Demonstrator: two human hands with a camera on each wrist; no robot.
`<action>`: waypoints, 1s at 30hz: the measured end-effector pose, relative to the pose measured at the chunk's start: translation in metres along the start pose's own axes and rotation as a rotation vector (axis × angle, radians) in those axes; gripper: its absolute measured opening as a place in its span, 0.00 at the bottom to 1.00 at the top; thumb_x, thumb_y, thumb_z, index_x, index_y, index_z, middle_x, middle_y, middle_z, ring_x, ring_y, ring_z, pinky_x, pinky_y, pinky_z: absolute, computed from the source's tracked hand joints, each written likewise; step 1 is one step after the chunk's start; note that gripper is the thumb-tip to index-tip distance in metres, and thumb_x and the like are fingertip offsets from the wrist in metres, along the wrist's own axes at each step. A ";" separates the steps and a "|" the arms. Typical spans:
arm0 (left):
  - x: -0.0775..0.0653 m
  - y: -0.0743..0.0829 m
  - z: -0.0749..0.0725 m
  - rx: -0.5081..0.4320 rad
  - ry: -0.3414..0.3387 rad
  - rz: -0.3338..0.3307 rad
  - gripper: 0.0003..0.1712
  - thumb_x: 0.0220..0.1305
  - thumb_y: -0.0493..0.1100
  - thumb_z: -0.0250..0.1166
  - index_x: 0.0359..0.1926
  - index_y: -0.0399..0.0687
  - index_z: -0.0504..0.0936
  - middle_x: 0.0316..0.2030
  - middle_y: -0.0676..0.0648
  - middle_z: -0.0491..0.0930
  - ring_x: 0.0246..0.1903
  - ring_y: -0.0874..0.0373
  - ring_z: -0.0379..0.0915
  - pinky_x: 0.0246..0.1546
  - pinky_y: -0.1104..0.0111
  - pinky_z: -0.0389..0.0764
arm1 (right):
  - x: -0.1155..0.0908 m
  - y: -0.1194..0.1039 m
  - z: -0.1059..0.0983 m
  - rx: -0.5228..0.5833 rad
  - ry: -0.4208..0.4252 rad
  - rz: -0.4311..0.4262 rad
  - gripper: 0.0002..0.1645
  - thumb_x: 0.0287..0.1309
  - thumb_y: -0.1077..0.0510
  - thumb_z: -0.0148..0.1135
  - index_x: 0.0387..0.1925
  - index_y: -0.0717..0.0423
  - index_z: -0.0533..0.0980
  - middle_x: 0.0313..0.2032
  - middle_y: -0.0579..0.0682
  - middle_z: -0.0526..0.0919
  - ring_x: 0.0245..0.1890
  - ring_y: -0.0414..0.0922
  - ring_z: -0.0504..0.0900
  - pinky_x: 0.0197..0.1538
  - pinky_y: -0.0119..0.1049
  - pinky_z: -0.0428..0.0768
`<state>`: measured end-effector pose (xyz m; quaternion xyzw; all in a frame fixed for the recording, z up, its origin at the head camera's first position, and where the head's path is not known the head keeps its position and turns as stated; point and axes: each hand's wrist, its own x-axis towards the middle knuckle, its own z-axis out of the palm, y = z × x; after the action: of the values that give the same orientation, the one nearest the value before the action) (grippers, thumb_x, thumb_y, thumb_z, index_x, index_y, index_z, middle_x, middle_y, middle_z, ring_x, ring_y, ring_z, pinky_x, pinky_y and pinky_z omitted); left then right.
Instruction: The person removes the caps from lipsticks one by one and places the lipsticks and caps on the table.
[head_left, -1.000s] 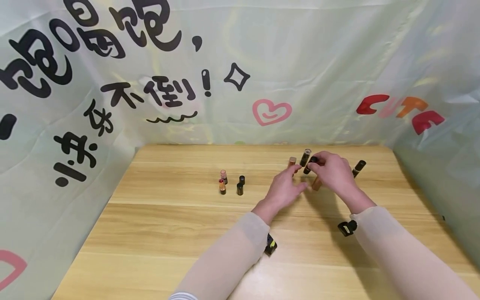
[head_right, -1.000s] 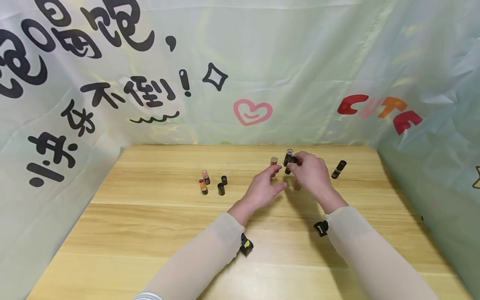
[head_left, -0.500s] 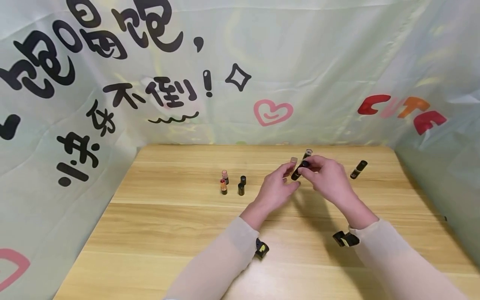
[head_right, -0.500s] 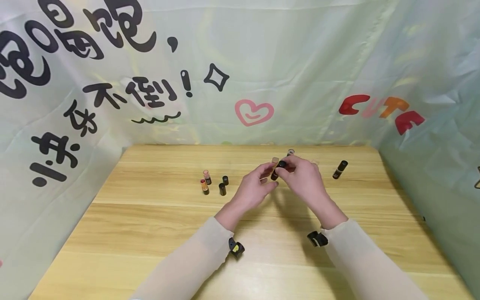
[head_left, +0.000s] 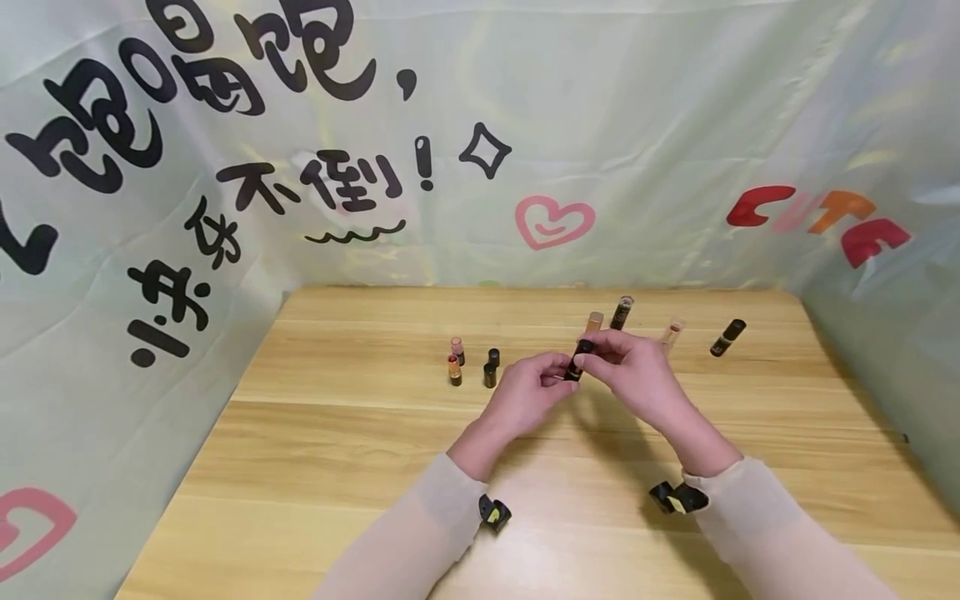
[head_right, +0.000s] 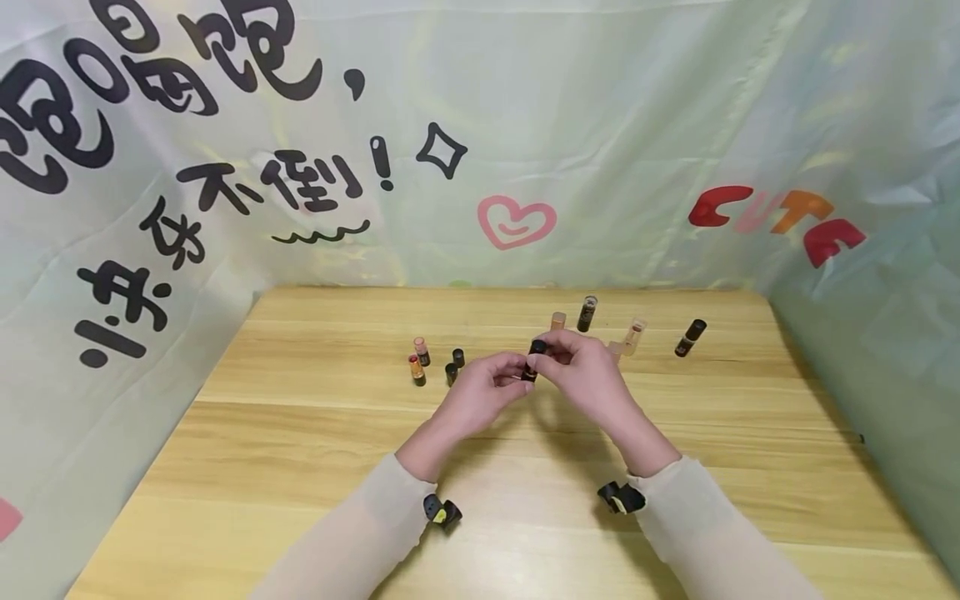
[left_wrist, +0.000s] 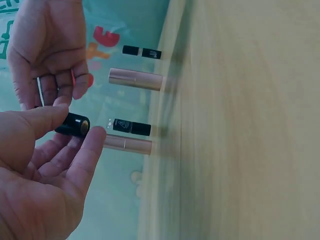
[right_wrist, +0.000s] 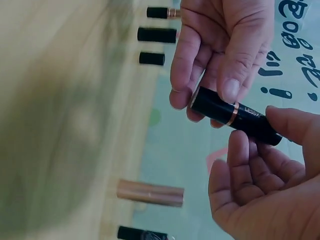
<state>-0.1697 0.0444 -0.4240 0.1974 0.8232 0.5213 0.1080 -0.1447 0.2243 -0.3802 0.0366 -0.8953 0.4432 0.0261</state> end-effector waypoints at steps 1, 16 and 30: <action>-0.002 -0.001 -0.001 -0.005 -0.005 0.006 0.19 0.64 0.47 0.67 0.55 0.54 0.80 0.44 0.56 0.85 0.42 0.68 0.81 0.43 0.76 0.80 | -0.001 0.000 0.002 0.026 -0.009 0.005 0.19 0.63 0.46 0.63 0.50 0.51 0.80 0.44 0.52 0.87 0.44 0.46 0.84 0.43 0.35 0.82; -0.030 -0.010 -0.015 -0.061 -0.031 -0.013 0.15 0.60 0.48 0.70 0.48 0.53 0.83 0.40 0.56 0.85 0.39 0.65 0.81 0.41 0.74 0.81 | -0.019 0.001 0.039 0.272 -0.084 -0.011 0.18 0.59 0.49 0.67 0.47 0.54 0.81 0.44 0.53 0.86 0.41 0.45 0.82 0.43 0.34 0.81; -0.035 -0.008 -0.027 -0.006 0.029 0.026 0.13 0.59 0.55 0.70 0.43 0.58 0.87 0.36 0.59 0.86 0.35 0.68 0.80 0.35 0.74 0.81 | -0.021 -0.012 0.046 0.301 -0.014 -0.077 0.11 0.62 0.53 0.65 0.44 0.51 0.82 0.40 0.49 0.87 0.43 0.41 0.83 0.45 0.33 0.81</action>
<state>-0.1500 0.0036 -0.4206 0.2002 0.8204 0.5280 0.0896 -0.1230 0.1813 -0.3997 0.0775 -0.8169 0.5707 0.0313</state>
